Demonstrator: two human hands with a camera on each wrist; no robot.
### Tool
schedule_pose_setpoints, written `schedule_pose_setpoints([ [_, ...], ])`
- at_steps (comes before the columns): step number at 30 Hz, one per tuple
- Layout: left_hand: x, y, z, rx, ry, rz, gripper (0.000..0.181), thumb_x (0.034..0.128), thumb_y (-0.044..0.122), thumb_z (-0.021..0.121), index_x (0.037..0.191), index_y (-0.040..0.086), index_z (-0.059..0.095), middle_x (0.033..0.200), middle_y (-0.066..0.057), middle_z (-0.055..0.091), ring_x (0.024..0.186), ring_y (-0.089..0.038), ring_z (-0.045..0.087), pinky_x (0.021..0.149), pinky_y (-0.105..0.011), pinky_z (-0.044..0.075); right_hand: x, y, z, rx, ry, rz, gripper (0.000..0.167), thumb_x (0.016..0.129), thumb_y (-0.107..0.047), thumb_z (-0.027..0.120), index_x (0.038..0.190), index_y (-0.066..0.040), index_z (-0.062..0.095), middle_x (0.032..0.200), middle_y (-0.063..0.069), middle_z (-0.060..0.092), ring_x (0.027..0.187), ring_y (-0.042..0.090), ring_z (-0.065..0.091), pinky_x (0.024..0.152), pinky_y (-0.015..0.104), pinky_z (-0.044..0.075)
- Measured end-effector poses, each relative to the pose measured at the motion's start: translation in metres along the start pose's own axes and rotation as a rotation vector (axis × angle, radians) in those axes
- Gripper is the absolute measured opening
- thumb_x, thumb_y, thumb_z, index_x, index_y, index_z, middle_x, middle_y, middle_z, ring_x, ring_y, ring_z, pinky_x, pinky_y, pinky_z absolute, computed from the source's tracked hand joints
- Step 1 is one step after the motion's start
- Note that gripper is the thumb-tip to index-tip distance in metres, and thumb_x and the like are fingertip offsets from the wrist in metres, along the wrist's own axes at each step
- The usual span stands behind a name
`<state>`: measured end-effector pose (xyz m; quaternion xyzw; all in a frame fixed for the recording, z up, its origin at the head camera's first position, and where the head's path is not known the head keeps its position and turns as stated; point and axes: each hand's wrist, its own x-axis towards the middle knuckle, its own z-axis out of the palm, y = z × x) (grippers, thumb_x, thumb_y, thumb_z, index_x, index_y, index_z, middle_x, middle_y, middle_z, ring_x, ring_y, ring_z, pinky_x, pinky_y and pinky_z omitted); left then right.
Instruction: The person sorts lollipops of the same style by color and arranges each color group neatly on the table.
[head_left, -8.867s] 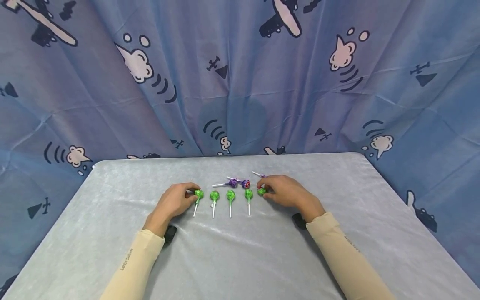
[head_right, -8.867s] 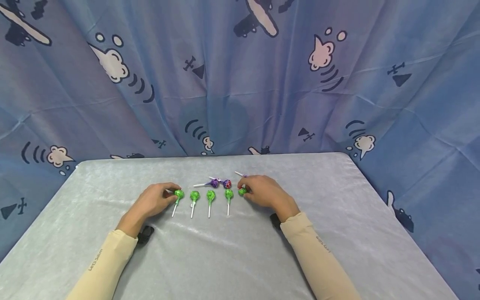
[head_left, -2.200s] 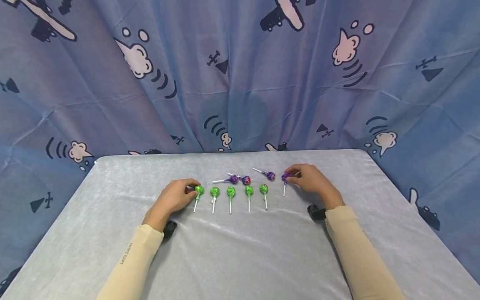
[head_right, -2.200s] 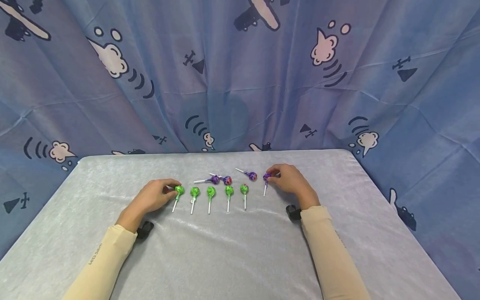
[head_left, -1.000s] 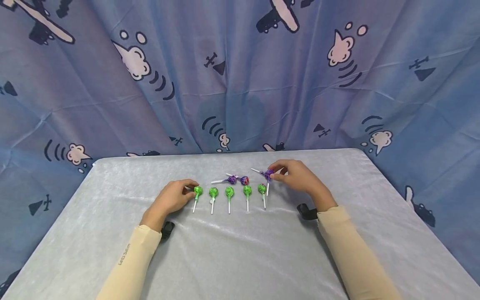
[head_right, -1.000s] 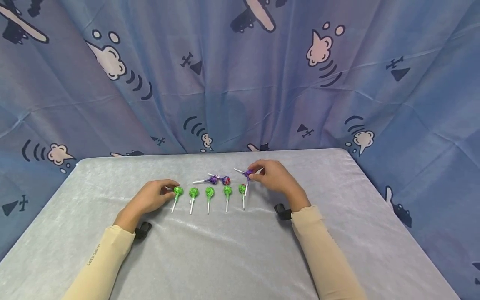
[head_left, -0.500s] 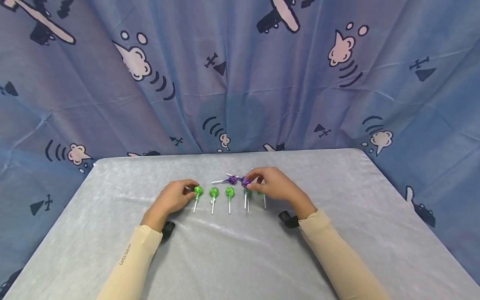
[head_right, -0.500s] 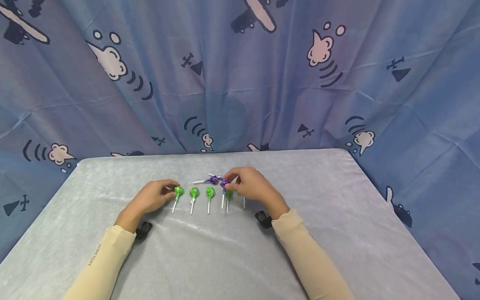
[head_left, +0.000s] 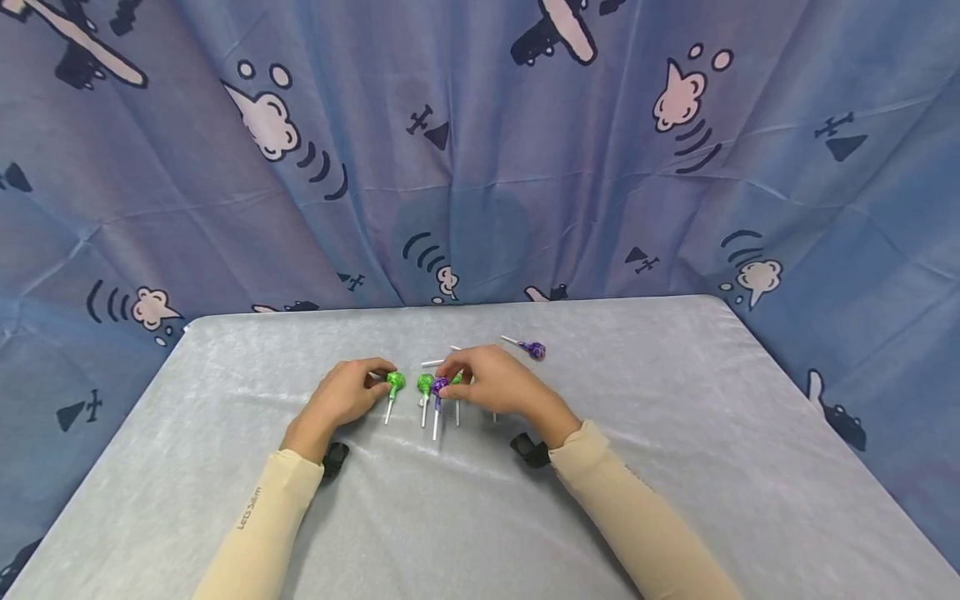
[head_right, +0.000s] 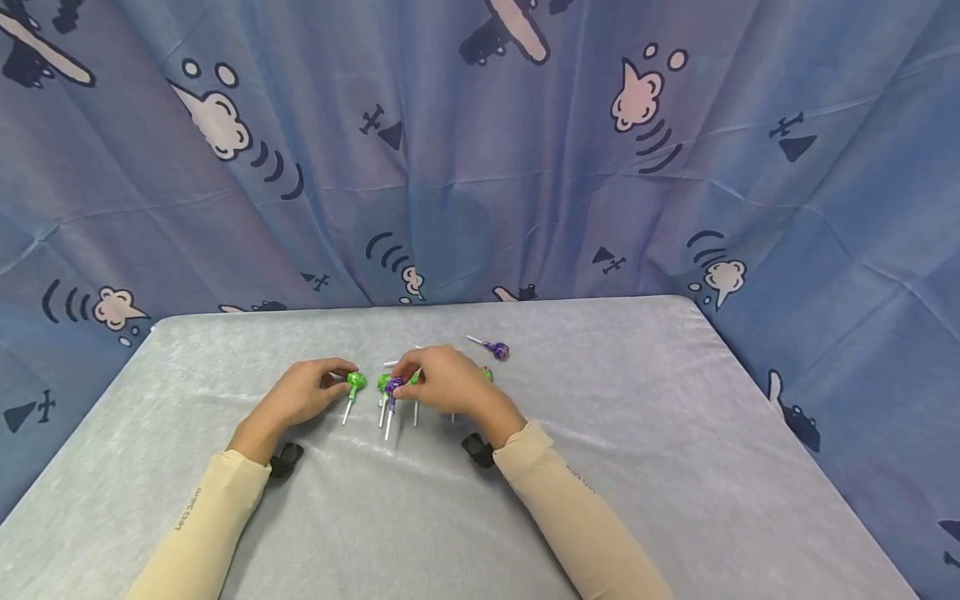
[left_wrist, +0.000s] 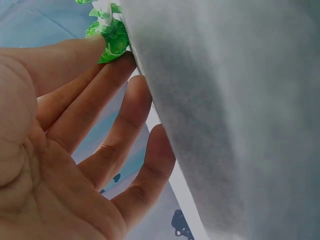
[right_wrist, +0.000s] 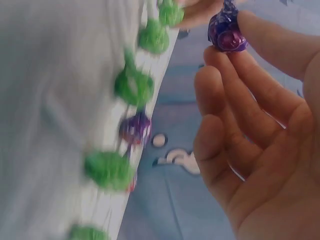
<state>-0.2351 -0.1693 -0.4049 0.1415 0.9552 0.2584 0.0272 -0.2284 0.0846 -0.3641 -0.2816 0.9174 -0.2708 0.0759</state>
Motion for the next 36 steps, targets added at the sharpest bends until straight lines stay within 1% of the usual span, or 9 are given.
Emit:
schedule_pose_setpoints([
  [4,0.001,0.000,0.000,0.001,0.008,0.004,0.029,0.0941,0.017,0.067,0.122,0.013,0.070,0.112,-0.010,0.074,0.100,-0.026,0.070,0.089,-0.049,0.052,0.007,-0.012,0.010,0.023,-0.032,-0.003,0.023,0.089,-0.033,0.075,0.110,-0.022,0.073,0.102,-0.008,0.074,0.082,0.005,0.062,0.071,0.025,0.049],
  [9,0.001,0.000,0.001,-0.005,0.015,0.004,0.028,0.0935,0.016,0.067,0.121,0.013,0.071,0.109,-0.010,0.075,0.099,-0.026,0.070,0.088,-0.048,0.052,0.013,-0.022,0.021,0.022,-0.054,-0.012,0.022,0.088,-0.034,0.076,0.108,-0.023,0.074,0.100,-0.009,0.074,0.076,0.004,0.062,0.068,0.023,0.049],
  [13,0.001,-0.001,0.001,-0.009,0.013,0.009,0.028,0.0940,0.015,0.067,0.121,0.012,0.070,0.110,-0.011,0.075,0.100,-0.026,0.071,0.088,-0.048,0.053,0.017,-0.028,0.029,0.015,-0.065,-0.005,0.023,0.087,-0.034,0.077,0.107,-0.022,0.074,0.100,-0.010,0.075,0.080,0.003,0.064,0.072,0.022,0.049],
  [17,0.001,-0.001,0.001,-0.013,0.019,0.016,0.027,0.0938,0.014,0.066,0.121,0.012,0.070,0.109,-0.011,0.075,0.099,-0.027,0.071,0.088,-0.048,0.053,0.021,-0.034,0.037,-0.009,-0.080,-0.005,0.020,0.087,-0.034,0.077,0.104,-0.024,0.074,0.097,-0.011,0.074,0.084,0.003,0.063,0.073,0.022,0.049],
  [24,0.000,-0.001,0.001,-0.012,0.018,0.018,0.027,0.0942,0.013,0.065,0.121,0.011,0.070,0.110,-0.012,0.075,0.099,-0.027,0.070,0.086,-0.047,0.053,0.027,-0.040,0.051,-0.076,-0.097,0.001,0.017,0.086,-0.038,0.078,0.098,-0.027,0.074,0.092,-0.016,0.073,0.084,0.001,0.062,0.073,0.021,0.047],
  [30,0.000,-0.001,0.001,-0.021,0.028,0.018,0.027,0.0938,0.013,0.065,0.120,0.012,0.071,0.108,-0.011,0.075,0.098,-0.026,0.071,0.085,-0.046,0.053,0.030,-0.046,0.058,-0.089,-0.116,0.018,0.016,0.086,-0.039,0.077,0.097,-0.027,0.074,0.090,-0.017,0.072,0.083,0.000,0.062,0.072,0.020,0.047],
  [36,0.000,-0.001,0.002,-0.020,0.031,0.020,0.027,0.0933,0.013,0.065,0.119,0.011,0.071,0.107,-0.010,0.076,0.097,-0.026,0.071,0.084,-0.046,0.053,0.031,-0.047,0.066,-0.096,-0.126,0.020,0.016,0.087,-0.037,0.077,0.098,-0.025,0.075,0.086,-0.017,0.071,0.079,-0.002,0.061,0.074,0.020,0.046],
])
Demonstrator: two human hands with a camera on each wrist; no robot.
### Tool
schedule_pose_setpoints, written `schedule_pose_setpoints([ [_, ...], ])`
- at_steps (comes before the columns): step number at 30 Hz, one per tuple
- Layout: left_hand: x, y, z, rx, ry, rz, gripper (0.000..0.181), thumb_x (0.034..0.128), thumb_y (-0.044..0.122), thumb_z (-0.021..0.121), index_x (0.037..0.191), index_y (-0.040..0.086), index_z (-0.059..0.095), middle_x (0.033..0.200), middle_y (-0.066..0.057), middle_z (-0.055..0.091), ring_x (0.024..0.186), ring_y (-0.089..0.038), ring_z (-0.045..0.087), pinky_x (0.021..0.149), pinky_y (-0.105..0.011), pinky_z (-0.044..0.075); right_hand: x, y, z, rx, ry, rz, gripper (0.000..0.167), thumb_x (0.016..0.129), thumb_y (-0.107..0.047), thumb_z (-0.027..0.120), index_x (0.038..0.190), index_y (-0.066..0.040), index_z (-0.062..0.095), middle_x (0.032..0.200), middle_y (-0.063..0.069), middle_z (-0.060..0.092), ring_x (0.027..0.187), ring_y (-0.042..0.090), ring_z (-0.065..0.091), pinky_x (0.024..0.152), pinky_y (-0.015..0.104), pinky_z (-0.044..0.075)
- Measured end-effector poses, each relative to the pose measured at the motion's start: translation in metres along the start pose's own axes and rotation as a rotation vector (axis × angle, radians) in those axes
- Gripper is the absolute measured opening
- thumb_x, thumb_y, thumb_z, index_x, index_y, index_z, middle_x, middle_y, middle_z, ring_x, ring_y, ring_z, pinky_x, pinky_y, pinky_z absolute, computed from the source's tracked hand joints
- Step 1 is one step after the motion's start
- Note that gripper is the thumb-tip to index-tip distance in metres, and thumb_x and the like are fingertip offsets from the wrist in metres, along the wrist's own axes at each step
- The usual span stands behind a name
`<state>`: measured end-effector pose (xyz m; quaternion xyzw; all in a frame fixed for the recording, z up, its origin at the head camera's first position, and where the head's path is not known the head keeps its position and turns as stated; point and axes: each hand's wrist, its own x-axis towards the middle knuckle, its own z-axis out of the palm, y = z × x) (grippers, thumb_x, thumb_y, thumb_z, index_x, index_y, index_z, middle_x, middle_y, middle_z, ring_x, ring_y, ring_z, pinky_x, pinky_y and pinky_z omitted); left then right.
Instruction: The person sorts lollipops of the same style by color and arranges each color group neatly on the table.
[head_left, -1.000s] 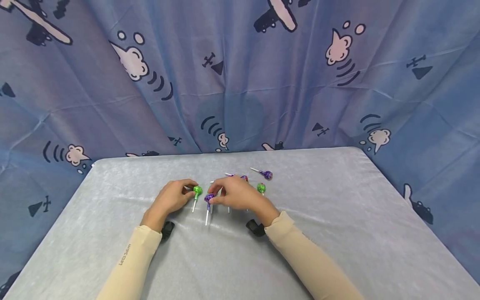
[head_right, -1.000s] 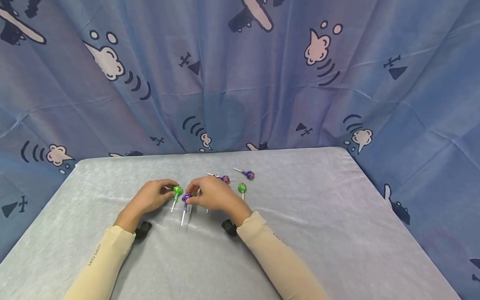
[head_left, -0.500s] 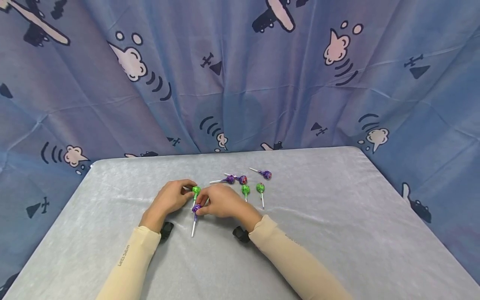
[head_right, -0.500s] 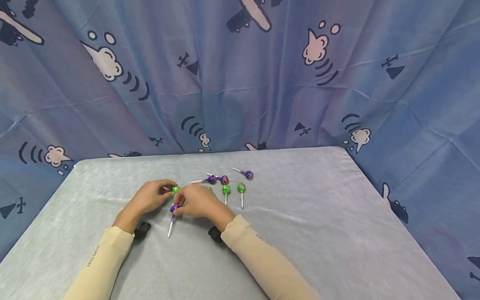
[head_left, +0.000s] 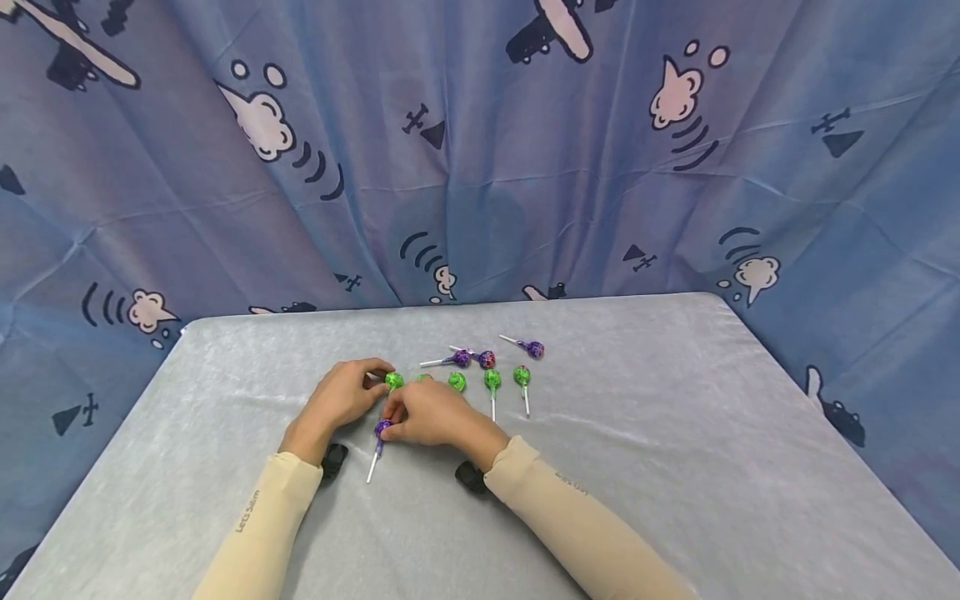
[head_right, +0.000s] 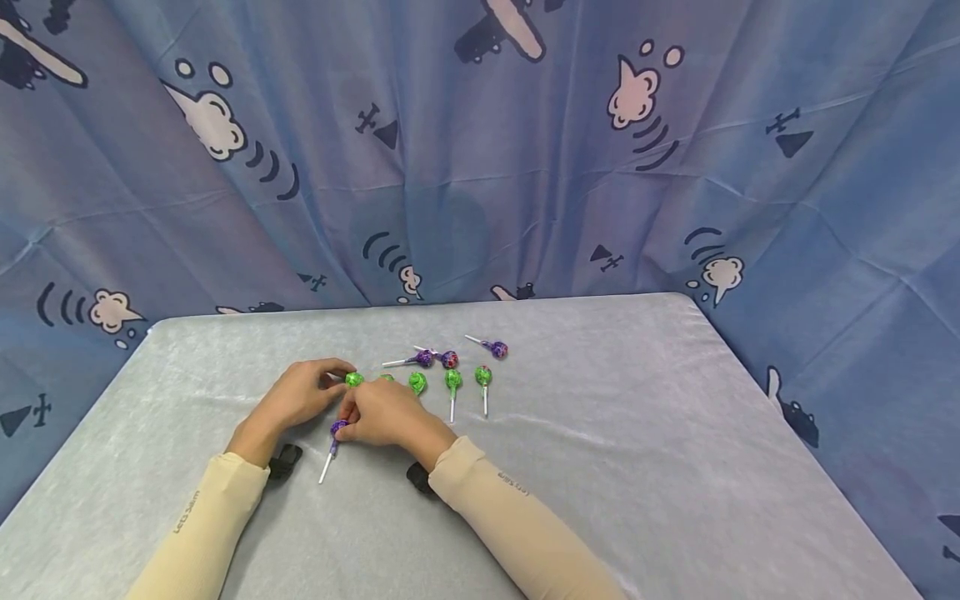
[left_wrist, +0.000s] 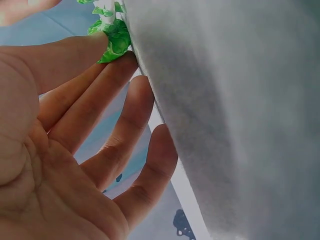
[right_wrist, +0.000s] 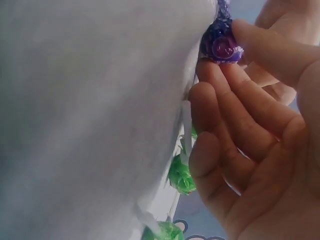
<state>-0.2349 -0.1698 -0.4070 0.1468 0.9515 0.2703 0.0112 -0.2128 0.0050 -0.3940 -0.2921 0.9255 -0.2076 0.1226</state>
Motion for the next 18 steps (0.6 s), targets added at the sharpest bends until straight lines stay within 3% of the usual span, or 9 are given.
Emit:
schedule_pose_setpoints([
  [10,-0.001,-0.001,-0.001,-0.006,-0.020,0.006,0.032,0.0935,0.014,0.065,0.126,0.011,0.067,0.113,-0.010,0.075,0.100,-0.025,0.071,0.086,-0.047,0.053,-0.002,-0.001,0.001,-0.025,0.011,0.002,0.018,0.087,-0.038,0.077,0.100,-0.026,0.075,0.089,-0.017,0.072,0.083,0.001,0.063,0.074,0.021,0.047],
  [18,-0.014,-0.004,-0.015,-0.020,-0.035,-0.019,0.036,0.0955,0.017,0.065,0.131,0.010,0.063,0.118,-0.009,0.073,0.103,-0.027,0.069,0.086,-0.047,0.052,-0.006,0.000,-0.002,-0.047,0.000,0.024,0.024,0.088,-0.040,0.075,0.108,-0.026,0.075,0.098,-0.017,0.073,0.094,0.005,0.065,0.081,0.025,0.050],
])
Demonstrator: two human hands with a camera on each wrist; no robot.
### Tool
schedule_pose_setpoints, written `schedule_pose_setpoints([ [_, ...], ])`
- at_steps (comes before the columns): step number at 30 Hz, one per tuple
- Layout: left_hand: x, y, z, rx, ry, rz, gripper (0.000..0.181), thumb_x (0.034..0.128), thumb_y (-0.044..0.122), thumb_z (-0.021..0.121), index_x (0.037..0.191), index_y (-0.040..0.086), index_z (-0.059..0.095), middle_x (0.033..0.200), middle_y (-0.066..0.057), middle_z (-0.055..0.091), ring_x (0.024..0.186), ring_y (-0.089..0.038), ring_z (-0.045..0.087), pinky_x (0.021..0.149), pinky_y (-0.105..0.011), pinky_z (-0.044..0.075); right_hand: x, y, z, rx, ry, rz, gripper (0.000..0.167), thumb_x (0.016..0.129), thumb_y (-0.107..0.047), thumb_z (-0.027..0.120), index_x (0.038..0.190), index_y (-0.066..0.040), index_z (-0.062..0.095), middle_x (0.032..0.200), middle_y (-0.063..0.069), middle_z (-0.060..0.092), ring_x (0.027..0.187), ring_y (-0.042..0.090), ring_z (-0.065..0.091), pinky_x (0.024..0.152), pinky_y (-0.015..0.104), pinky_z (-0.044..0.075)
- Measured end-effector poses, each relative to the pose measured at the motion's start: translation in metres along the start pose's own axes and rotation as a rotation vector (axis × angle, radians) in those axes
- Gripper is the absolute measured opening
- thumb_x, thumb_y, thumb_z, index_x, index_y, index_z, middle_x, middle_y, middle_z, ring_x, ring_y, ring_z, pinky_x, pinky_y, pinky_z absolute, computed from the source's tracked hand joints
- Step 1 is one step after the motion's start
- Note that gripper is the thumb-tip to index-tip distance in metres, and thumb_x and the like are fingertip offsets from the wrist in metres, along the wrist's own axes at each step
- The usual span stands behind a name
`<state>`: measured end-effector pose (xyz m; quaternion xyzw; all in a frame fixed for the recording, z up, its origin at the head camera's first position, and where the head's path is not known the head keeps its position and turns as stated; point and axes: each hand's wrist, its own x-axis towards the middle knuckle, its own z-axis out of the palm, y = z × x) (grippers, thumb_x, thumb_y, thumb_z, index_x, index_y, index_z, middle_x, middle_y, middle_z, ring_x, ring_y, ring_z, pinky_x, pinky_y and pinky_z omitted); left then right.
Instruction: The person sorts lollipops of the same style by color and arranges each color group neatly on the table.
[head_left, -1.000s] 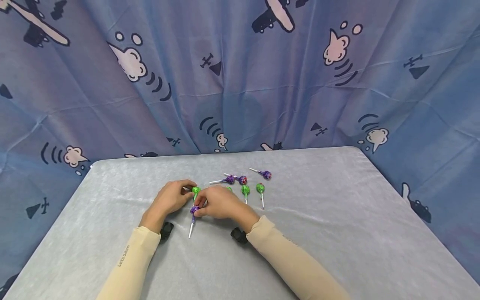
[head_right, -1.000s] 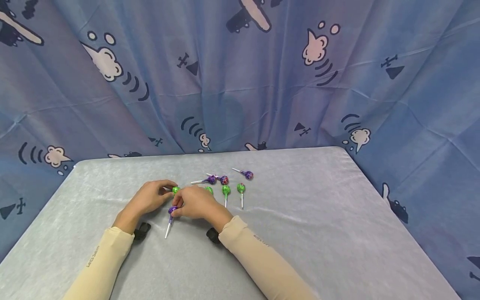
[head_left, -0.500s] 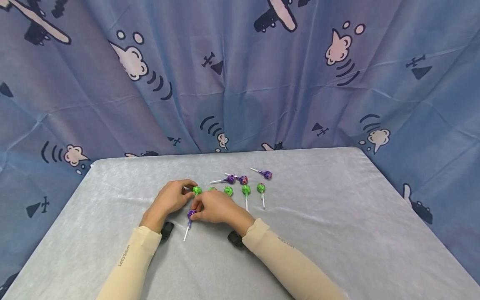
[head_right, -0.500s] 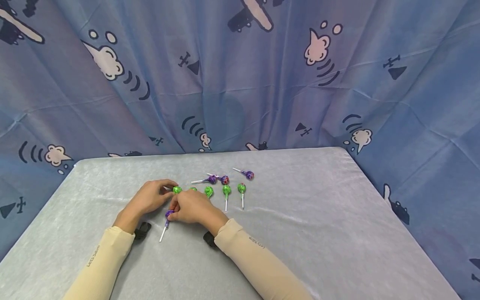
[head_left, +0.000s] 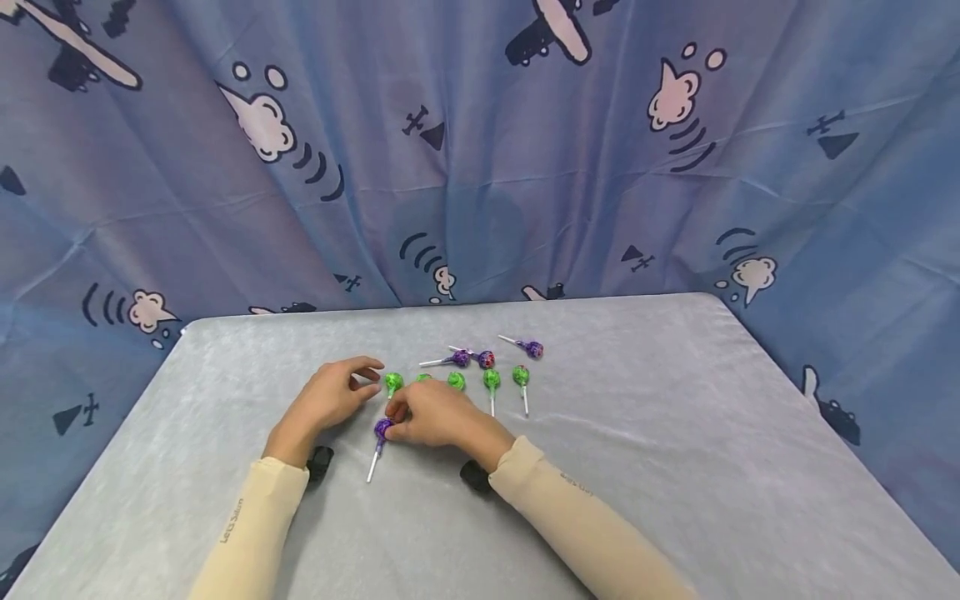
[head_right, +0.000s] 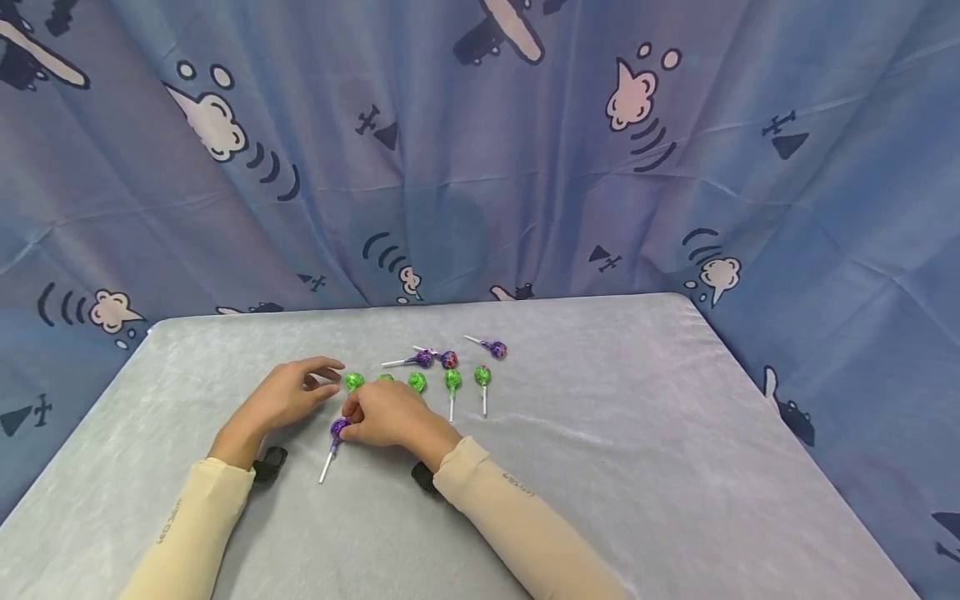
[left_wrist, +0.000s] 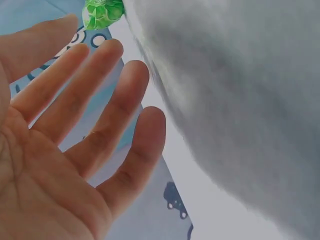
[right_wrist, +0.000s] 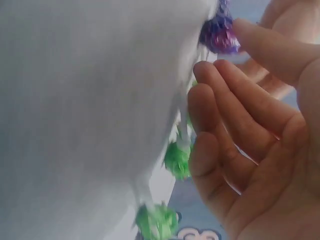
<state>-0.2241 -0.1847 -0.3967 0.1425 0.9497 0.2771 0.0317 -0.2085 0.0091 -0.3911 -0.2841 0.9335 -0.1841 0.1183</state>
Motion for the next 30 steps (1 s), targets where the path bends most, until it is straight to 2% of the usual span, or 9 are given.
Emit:
schedule_pose_setpoints([
  [5,-0.014,0.004,-0.007,0.011,0.020,-0.003,0.032,0.0951,0.016,0.065,0.127,0.009,0.066,0.114,-0.010,0.074,0.094,-0.022,0.067,0.079,-0.040,0.051,-0.010,0.012,-0.014,0.047,0.025,-0.002,0.030,0.090,-0.038,0.073,0.116,-0.022,0.073,0.106,-0.011,0.074,0.098,0.008,0.067,0.084,0.027,0.051],
  [9,-0.027,0.010,-0.007,-0.002,0.040,0.029,0.030,0.0936,0.013,0.066,0.123,0.008,0.068,0.108,-0.008,0.074,0.083,-0.016,0.061,0.071,-0.033,0.046,-0.019,0.025,-0.027,0.106,0.061,0.017,0.033,0.090,-0.036,0.073,0.118,-0.018,0.073,0.108,-0.006,0.075,0.088,0.008,0.067,0.076,0.026,0.052],
  [12,-0.037,0.015,-0.003,-0.020,0.042,0.045,0.031,0.0925,0.013,0.068,0.123,0.008,0.069,0.108,-0.006,0.074,0.083,-0.014,0.061,0.071,-0.031,0.045,-0.025,0.039,-0.036,0.124,0.097,0.041,0.032,0.090,-0.035,0.073,0.118,-0.019,0.073,0.106,-0.006,0.074,0.080,0.007,0.062,0.070,0.026,0.050],
  [15,-0.044,0.018,0.002,-0.013,0.040,0.053,0.030,0.0908,0.013,0.070,0.120,0.009,0.071,0.108,-0.005,0.074,0.087,-0.016,0.063,0.074,-0.033,0.047,-0.032,0.053,-0.047,0.147,0.140,0.070,0.032,0.090,-0.033,0.074,0.118,-0.019,0.073,0.104,-0.006,0.074,0.080,0.008,0.060,0.069,0.027,0.048],
  [24,-0.047,0.024,0.012,0.060,0.039,0.061,0.027,0.0875,0.015,0.075,0.114,0.013,0.074,0.106,-0.002,0.074,0.091,-0.017,0.063,0.080,-0.039,0.049,-0.046,0.100,-0.076,0.166,0.227,0.135,0.030,0.095,-0.028,0.068,0.121,-0.015,0.071,0.111,0.001,0.073,0.096,0.018,0.063,0.079,0.034,0.050],
  [30,-0.048,0.027,0.014,0.078,0.023,0.046,0.025,0.0846,0.016,0.078,0.110,0.014,0.076,0.102,0.001,0.074,0.085,-0.015,0.060,0.077,-0.036,0.048,-0.053,0.132,-0.086,0.183,0.264,0.185,0.030,0.097,-0.029,0.064,0.123,-0.014,0.069,0.116,0.004,0.072,0.102,0.024,0.064,0.085,0.040,0.052],
])
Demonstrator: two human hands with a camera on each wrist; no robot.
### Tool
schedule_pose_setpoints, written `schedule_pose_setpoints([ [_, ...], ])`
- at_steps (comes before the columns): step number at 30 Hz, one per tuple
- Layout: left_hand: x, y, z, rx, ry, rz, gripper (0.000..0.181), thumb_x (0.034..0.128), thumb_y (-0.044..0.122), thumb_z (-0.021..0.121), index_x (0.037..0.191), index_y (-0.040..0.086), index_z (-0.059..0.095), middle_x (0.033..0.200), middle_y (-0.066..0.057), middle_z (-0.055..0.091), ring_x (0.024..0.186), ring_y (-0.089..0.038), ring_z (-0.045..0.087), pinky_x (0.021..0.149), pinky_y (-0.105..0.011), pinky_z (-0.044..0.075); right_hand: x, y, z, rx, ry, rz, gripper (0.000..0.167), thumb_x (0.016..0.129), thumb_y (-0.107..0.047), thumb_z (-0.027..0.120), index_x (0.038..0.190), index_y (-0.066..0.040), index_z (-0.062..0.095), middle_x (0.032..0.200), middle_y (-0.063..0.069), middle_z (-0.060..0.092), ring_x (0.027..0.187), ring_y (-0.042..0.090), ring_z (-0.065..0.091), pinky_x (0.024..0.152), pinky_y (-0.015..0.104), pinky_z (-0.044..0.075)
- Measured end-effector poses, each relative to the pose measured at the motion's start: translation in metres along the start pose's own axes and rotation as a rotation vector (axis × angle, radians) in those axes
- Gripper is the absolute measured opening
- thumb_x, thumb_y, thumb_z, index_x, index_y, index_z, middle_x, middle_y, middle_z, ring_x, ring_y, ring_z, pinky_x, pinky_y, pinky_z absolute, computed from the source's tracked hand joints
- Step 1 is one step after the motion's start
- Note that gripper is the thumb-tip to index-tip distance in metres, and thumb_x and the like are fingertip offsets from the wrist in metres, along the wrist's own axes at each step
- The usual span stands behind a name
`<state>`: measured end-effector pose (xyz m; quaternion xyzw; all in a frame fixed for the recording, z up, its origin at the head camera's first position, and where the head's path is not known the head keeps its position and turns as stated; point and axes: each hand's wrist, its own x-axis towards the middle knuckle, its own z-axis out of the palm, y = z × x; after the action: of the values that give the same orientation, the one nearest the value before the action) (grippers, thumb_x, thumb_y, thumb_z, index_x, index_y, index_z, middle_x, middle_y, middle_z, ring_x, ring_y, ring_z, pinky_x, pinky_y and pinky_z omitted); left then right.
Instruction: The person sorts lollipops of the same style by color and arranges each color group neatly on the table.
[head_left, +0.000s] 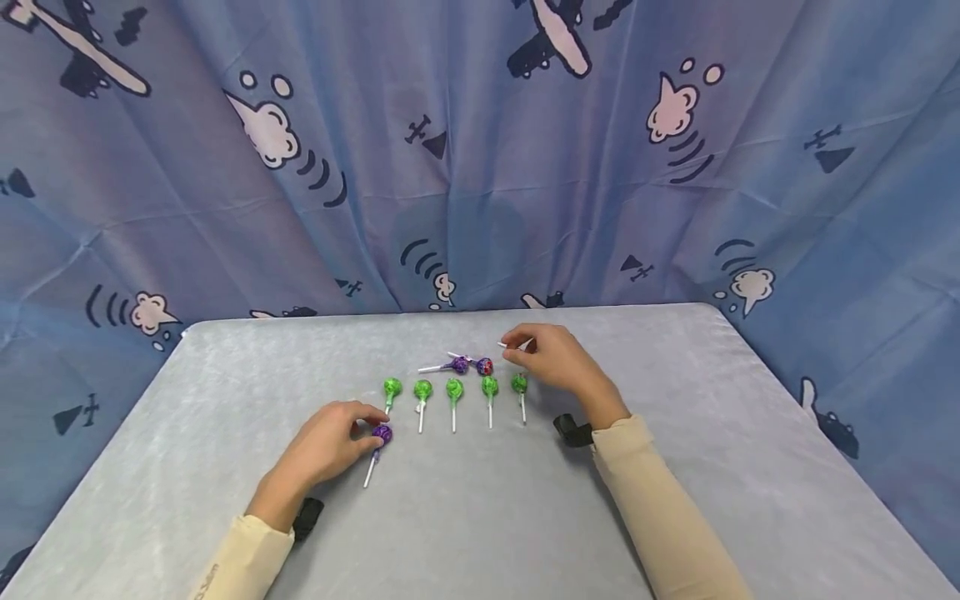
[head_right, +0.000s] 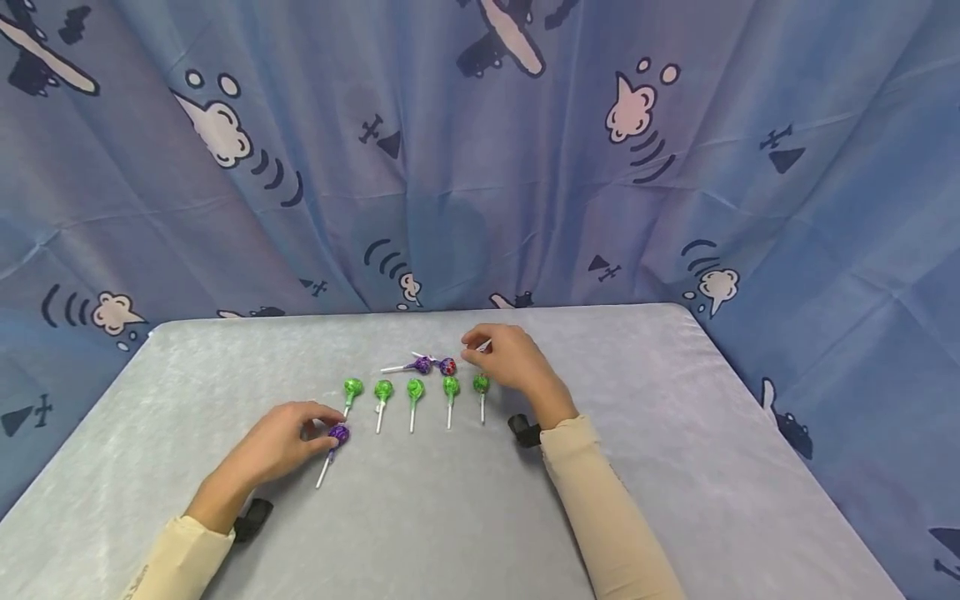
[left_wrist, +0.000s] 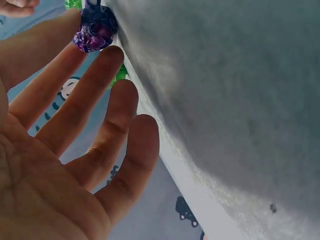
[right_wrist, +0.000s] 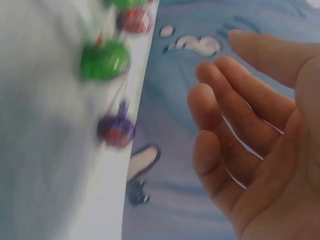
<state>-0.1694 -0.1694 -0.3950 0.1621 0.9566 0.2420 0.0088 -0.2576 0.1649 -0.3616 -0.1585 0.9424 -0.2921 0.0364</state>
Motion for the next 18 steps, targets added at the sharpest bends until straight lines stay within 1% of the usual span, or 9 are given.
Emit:
schedule_pose_setpoints([
  [3,-0.002,0.000,0.001,0.009,-0.016,-0.032,0.025,0.0833,0.016,0.079,0.108,0.015,0.077,0.100,0.002,0.073,0.084,-0.014,0.059,0.076,-0.035,0.047,0.000,0.013,-0.003,-0.011,0.010,0.032,0.032,0.097,-0.028,0.065,0.125,-0.013,0.068,0.117,0.005,0.071,0.103,0.025,0.063,0.086,0.042,0.051],
  [6,-0.002,-0.001,0.001,0.010,-0.023,-0.053,0.024,0.0827,0.016,0.080,0.107,0.016,0.077,0.097,0.003,0.072,0.085,-0.014,0.059,0.075,-0.034,0.047,0.001,0.024,-0.006,-0.014,0.021,0.058,0.032,0.097,-0.025,0.064,0.126,-0.011,0.067,0.118,0.007,0.071,0.103,0.026,0.064,0.087,0.042,0.051],
  [12,-0.001,-0.001,0.000,0.001,-0.025,-0.070,0.024,0.0826,0.016,0.080,0.106,0.017,0.077,0.097,0.003,0.071,0.085,-0.014,0.059,0.074,-0.034,0.047,0.005,0.040,-0.004,-0.035,-0.007,0.075,0.031,0.096,-0.016,0.065,0.126,-0.007,0.067,0.120,0.010,0.070,0.104,0.027,0.065,0.083,0.040,0.052],
  [18,0.000,-0.002,0.000,-0.006,-0.031,-0.080,0.024,0.0821,0.015,0.081,0.105,0.017,0.077,0.092,0.003,0.069,0.080,-0.013,0.055,0.071,-0.031,0.043,0.009,0.048,0.002,-0.046,-0.019,0.102,0.030,0.095,-0.014,0.066,0.125,-0.010,0.068,0.117,0.010,0.070,0.101,0.025,0.065,0.079,0.037,0.051],
])
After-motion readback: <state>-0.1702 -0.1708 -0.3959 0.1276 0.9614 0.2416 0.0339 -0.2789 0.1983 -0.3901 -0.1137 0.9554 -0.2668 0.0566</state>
